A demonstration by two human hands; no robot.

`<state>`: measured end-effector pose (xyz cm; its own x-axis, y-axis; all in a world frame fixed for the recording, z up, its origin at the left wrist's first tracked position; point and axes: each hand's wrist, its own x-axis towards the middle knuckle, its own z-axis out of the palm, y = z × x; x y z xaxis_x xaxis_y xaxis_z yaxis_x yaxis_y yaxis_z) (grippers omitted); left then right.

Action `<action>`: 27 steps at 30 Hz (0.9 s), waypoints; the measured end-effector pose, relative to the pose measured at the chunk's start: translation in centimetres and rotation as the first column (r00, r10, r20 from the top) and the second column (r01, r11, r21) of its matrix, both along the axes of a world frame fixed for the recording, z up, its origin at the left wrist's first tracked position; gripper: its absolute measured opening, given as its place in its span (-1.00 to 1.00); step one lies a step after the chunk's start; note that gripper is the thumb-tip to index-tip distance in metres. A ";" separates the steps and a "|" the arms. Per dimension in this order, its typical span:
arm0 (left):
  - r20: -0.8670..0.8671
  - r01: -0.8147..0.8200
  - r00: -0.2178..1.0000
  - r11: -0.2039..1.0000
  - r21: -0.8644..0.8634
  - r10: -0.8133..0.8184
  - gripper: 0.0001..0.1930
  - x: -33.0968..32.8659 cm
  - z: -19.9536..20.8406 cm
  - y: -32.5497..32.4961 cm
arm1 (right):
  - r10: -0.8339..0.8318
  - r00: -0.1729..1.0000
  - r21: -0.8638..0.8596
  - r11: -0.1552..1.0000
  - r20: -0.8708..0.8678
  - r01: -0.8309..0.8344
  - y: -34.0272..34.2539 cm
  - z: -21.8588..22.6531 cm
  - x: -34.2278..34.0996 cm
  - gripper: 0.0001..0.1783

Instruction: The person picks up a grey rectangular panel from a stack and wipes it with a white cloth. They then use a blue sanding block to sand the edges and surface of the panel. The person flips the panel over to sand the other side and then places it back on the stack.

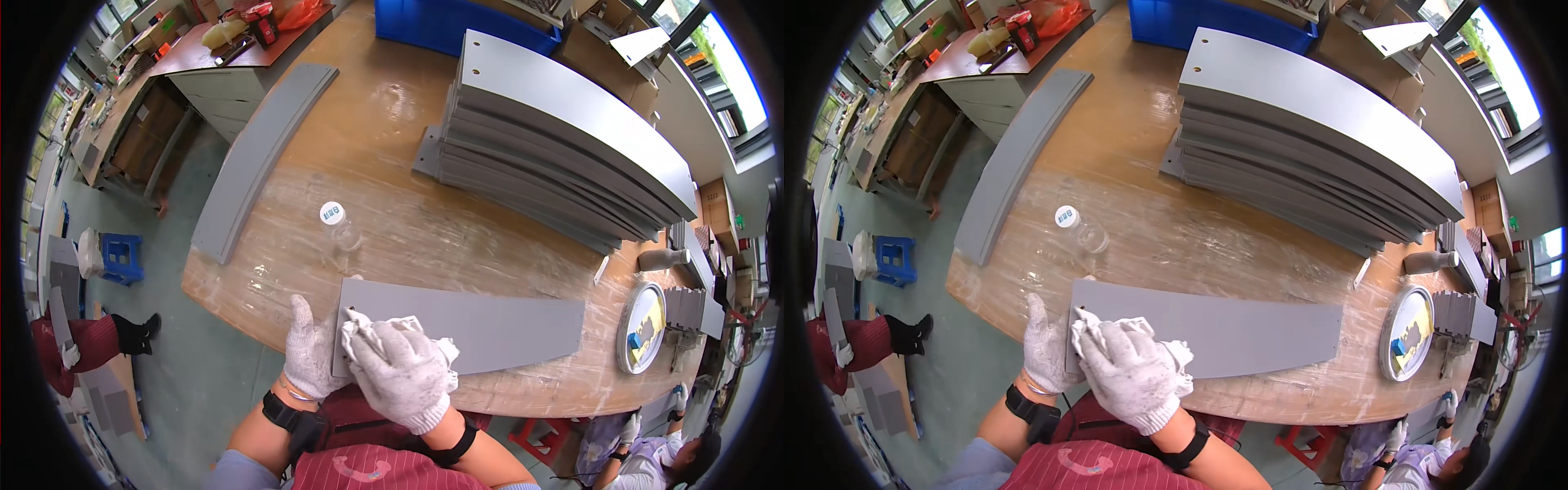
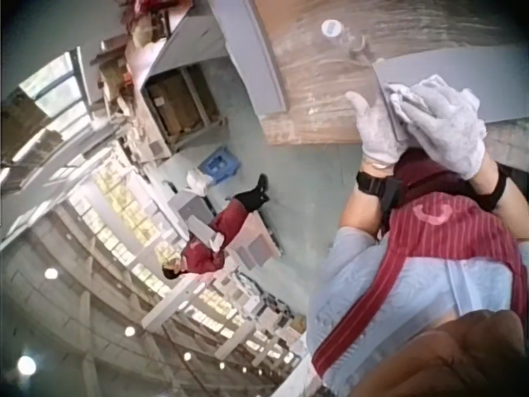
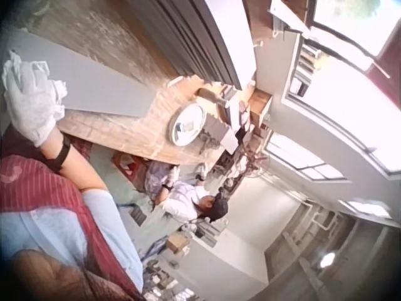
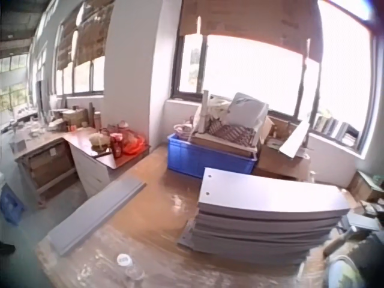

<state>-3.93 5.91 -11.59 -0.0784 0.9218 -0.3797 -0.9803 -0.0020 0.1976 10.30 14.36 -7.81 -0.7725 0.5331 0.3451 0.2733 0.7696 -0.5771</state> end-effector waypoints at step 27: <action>-0.425 0.068 0.887 0.962 -0.263 -0.179 -0.41 -0.7 -1.3 -2.3 | -0.784 0.578 0.223 0.620 0.229 0.752 14.3 -11.7 23.3 -0.59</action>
